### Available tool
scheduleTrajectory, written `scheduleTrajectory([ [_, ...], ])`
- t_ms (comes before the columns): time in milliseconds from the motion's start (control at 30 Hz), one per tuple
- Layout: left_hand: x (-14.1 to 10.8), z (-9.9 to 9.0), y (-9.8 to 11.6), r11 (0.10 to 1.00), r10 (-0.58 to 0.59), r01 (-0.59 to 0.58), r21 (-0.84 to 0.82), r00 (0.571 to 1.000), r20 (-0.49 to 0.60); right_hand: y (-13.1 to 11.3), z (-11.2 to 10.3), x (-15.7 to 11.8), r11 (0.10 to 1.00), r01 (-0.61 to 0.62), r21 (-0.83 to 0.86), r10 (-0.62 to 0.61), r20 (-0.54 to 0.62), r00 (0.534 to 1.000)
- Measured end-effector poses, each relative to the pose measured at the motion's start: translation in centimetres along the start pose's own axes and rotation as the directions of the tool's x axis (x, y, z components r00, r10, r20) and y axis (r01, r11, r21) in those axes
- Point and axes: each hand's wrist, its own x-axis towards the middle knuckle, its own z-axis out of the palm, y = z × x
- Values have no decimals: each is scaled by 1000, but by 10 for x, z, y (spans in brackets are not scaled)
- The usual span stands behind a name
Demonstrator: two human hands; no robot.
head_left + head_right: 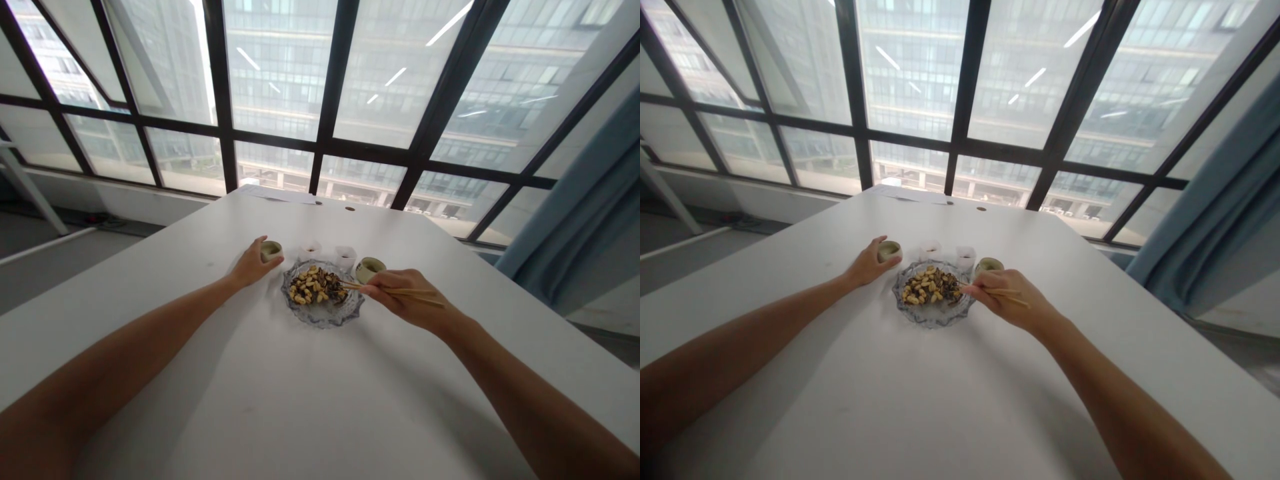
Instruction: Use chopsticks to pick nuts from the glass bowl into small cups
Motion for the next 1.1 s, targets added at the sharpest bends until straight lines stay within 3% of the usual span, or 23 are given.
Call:
scheduleTrajectory([
  [200,0,0,0,1000,2,-2,12,1000,-1,4,8,-2,999,21,34,-22,39,999],
  [600,-1,-1,4,1000,-19,19,8,1000,8,-5,5,-1,995,-85,52,87,-34,996],
  [1100,-1,0,2,1000,-5,5,-7,1000,-3,-11,-6,1,955,-231,187,228,41,973],
])
